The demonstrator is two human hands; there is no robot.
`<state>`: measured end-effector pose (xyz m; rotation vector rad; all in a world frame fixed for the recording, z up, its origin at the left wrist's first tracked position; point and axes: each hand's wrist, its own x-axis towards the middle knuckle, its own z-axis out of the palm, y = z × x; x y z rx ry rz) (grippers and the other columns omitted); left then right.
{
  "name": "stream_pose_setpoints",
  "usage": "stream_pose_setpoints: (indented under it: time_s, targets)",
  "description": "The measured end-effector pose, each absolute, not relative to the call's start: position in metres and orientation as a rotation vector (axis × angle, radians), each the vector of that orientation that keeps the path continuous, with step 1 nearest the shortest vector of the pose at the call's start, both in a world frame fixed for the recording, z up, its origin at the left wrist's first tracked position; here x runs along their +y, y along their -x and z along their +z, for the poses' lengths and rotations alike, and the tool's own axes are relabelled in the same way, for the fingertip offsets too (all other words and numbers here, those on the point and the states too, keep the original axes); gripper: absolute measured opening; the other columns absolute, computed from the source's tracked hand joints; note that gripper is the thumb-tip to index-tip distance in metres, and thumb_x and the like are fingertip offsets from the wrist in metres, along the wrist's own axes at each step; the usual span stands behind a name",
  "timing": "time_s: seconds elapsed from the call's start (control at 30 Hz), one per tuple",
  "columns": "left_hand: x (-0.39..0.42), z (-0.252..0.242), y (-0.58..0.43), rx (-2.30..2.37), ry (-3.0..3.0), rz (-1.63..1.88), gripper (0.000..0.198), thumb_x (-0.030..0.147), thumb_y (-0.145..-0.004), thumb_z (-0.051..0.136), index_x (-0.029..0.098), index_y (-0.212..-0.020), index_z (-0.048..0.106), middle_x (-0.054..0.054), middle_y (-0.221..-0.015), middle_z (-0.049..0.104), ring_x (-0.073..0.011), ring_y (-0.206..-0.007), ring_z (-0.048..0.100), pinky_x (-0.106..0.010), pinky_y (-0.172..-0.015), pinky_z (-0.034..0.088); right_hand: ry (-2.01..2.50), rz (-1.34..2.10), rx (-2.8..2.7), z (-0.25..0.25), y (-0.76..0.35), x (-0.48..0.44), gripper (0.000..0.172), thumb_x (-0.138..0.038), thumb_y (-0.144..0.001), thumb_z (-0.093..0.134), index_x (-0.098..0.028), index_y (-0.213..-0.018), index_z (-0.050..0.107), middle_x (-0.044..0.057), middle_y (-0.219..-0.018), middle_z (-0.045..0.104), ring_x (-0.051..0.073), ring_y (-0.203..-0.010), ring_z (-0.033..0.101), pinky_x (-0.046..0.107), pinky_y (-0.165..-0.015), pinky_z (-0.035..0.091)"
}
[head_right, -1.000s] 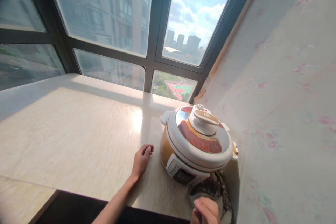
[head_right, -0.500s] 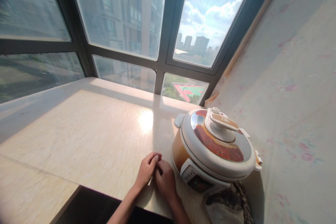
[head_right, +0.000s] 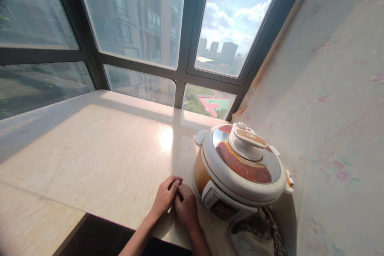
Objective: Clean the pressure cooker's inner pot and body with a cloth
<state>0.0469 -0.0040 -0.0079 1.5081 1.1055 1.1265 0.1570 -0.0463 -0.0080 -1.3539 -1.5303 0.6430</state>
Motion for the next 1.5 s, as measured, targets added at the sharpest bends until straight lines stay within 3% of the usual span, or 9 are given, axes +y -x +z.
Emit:
stream_pose_setpoints:
  time_s: [0.23, 0.97, 1.5]
  targets:
    - [-0.003, -0.008, -0.047, 1.112, -1.513, 1.125, 0.037, 0.044, -0.093, 0.049, 0.017, -0.095, 0.075, -0.013, -0.1, 0.078, -0.0258, -0.093, 0.072, -0.039, -0.087, 0.054, 1.334, 0.613, -1.483, -0.014, -0.158, -0.044, 0.02, -0.014, -0.085, 0.049, -0.02, -0.08, 0.067, 0.003, -0.078, 0.069, 0.019, -0.075, 0.065, 0.027, -0.068, 0.048]
    - [-0.012, -0.005, -0.045, 1.12, -1.522, 1.157, 0.041, 0.05, -0.096, 0.049, 0.018, -0.095, 0.075, -0.014, -0.101, 0.077, -0.026, -0.094, 0.071, -0.038, -0.088, 0.054, 1.385, 0.627, -1.389, -0.025, -0.154, -0.044, 0.019, -0.022, -0.092, 0.053, -0.021, -0.079, 0.067, 0.003, -0.078, 0.07, 0.019, -0.072, 0.066, 0.027, -0.066, 0.05]
    - [-0.014, -0.005, -0.047, 1.188, -1.503, 1.2, 0.051, 0.065, -0.093, 0.051, 0.02, -0.09, 0.076, -0.014, -0.096, 0.078, -0.0275, -0.089, 0.074, -0.038, -0.083, 0.06, 1.355, 0.36, -1.459, -0.061, -0.154, -0.036, 0.019, -0.021, -0.093, 0.053, -0.024, -0.076, 0.062, 0.001, -0.071, 0.067, 0.018, -0.066, 0.066, 0.025, -0.061, 0.049]
